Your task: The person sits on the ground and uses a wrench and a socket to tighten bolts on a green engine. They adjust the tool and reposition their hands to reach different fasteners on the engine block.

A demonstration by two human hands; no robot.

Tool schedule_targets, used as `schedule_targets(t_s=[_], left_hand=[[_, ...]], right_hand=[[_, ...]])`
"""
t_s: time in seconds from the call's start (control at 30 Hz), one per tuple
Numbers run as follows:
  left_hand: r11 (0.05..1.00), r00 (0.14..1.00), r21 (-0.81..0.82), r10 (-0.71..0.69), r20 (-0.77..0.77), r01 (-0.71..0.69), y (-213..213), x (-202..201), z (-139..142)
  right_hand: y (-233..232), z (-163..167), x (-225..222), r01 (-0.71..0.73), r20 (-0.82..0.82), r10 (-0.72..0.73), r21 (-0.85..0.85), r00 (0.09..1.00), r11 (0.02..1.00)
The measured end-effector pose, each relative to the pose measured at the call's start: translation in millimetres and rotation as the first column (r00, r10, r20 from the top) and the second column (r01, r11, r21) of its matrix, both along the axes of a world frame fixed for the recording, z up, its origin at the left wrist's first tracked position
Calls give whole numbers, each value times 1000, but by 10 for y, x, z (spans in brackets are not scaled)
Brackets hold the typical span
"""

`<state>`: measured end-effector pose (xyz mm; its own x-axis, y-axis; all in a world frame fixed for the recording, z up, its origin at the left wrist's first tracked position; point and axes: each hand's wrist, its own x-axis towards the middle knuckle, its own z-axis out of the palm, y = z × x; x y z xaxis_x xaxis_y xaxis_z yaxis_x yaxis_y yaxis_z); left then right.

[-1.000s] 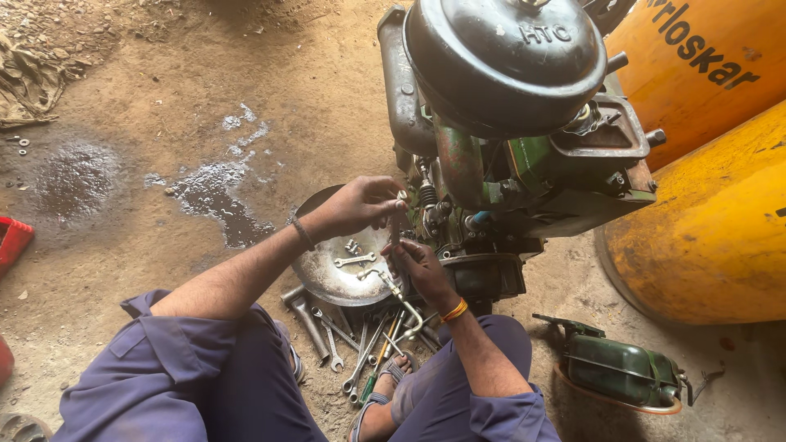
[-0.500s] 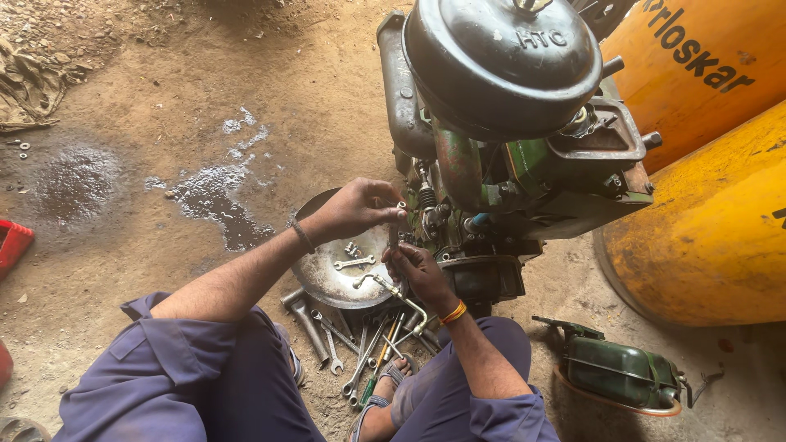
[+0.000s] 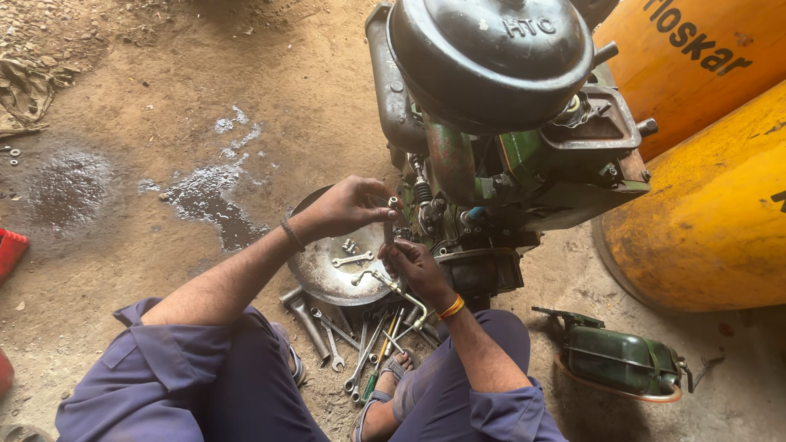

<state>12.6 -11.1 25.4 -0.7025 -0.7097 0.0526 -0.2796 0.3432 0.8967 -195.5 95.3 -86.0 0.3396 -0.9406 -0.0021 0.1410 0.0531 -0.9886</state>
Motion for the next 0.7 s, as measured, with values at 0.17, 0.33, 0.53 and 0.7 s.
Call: schedule_targets(t_s=[0.17,0.33,0.53,0.7], left_hand=[[1000,1000,18,0,28,-1,21,-3,4],[999,999,32,-19,-27,20,17,3,-6],[999,999,17,-31,-42,31,6,11,-21],[1000,999,26,-17,-30,18,7,5,-5]], right_hand=[[11,8,9,2,5,-2,2,1000,1000],[11,27,15,4,-1,-4,10,1000,1000],[15,48,20,0,5,0,3,1000,1000],[14,59,26,2,1,-2,-5,1000,1000]])
